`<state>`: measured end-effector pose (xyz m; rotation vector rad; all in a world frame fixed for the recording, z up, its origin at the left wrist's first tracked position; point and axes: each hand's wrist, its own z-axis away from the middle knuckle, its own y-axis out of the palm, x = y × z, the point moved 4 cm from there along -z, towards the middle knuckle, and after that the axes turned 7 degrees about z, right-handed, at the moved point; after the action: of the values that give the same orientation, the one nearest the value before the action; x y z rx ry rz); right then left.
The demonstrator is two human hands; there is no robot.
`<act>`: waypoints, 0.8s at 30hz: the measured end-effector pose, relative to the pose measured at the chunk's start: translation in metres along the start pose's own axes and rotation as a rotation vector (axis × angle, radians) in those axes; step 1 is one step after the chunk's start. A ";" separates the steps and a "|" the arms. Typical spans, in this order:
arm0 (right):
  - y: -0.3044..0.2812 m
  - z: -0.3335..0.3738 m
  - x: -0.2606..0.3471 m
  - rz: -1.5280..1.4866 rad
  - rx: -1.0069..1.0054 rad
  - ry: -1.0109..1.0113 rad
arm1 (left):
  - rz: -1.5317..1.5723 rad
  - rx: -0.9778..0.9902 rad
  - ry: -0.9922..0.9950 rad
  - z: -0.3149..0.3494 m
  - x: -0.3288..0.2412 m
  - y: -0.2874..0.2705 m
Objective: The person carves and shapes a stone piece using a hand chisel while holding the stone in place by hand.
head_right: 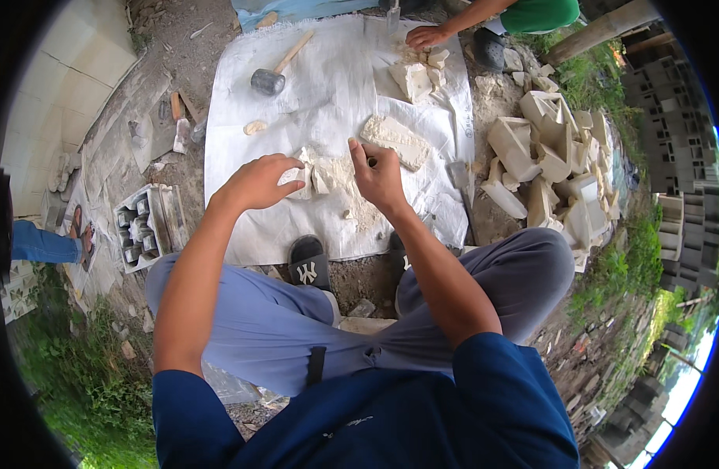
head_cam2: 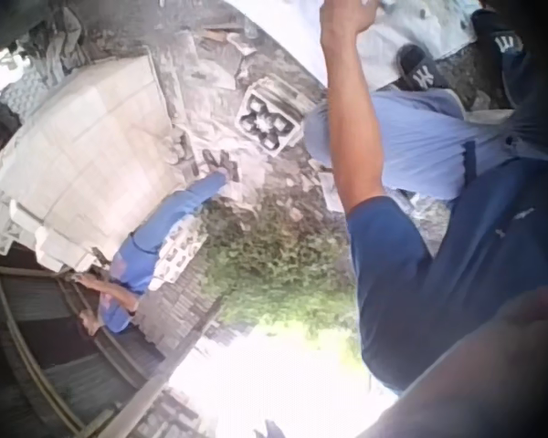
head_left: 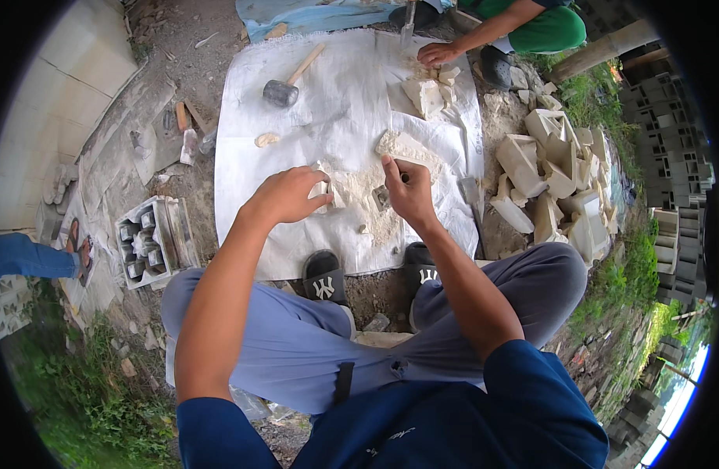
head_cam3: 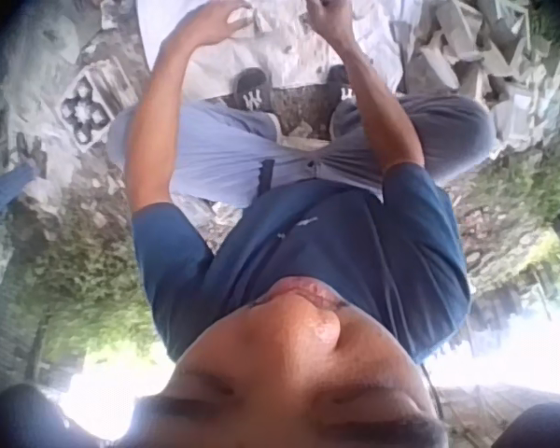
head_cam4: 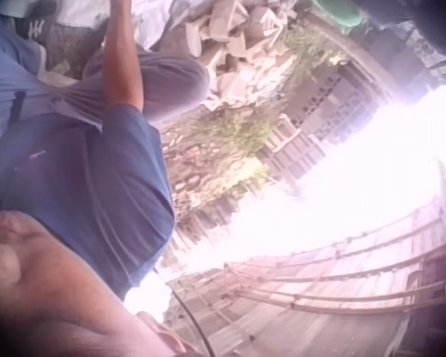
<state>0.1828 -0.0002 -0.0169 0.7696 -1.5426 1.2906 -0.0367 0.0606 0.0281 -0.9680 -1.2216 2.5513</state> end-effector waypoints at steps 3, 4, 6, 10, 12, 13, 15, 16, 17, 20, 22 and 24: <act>-0.016 -0.005 0.004 -0.138 -0.115 0.014 | 0.018 0.005 -0.001 0.001 0.002 -0.001; -0.016 -0.006 -0.007 -0.103 -0.108 0.005 | 0.014 0.002 0.014 0.000 0.002 0.000; -0.008 -0.006 -0.062 0.023 -0.016 0.007 | 0.007 0.004 0.055 -0.009 0.000 0.005; 0.008 -0.013 -0.050 0.004 0.004 0.049 | -0.028 0.011 -0.022 -0.001 0.018 0.009; 0.003 -0.014 -0.040 -0.031 -0.032 0.017 | -0.026 0.019 -0.040 0.000 0.018 0.008; 0.003 -0.013 -0.030 -0.031 -0.024 0.021 | -0.028 0.023 -0.049 0.004 0.018 0.006; -0.004 -0.009 -0.002 -0.063 -0.040 -0.026 | -0.014 0.030 -0.071 0.013 0.016 0.005; -0.015 -0.005 0.007 -0.019 -0.056 -0.010 | -0.011 0.036 -0.063 0.015 0.009 0.001; -0.015 -0.004 0.002 -0.018 -0.047 -0.007 | -0.008 0.041 -0.057 0.016 0.005 -0.002; -0.021 0.002 -0.040 -0.019 -0.145 0.015 | -0.005 0.029 -0.024 0.009 0.002 0.002; -0.013 0.006 -0.076 0.052 -0.009 0.014 | -0.010 0.029 0.009 0.001 -0.002 0.003; -0.004 0.004 -0.067 0.053 0.022 0.021 | -0.040 0.024 -0.036 0.001 0.003 0.003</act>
<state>0.2089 -0.0120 -0.0780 0.7312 -1.5434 1.3519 -0.0394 0.0591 0.0242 -0.8876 -1.2048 2.5570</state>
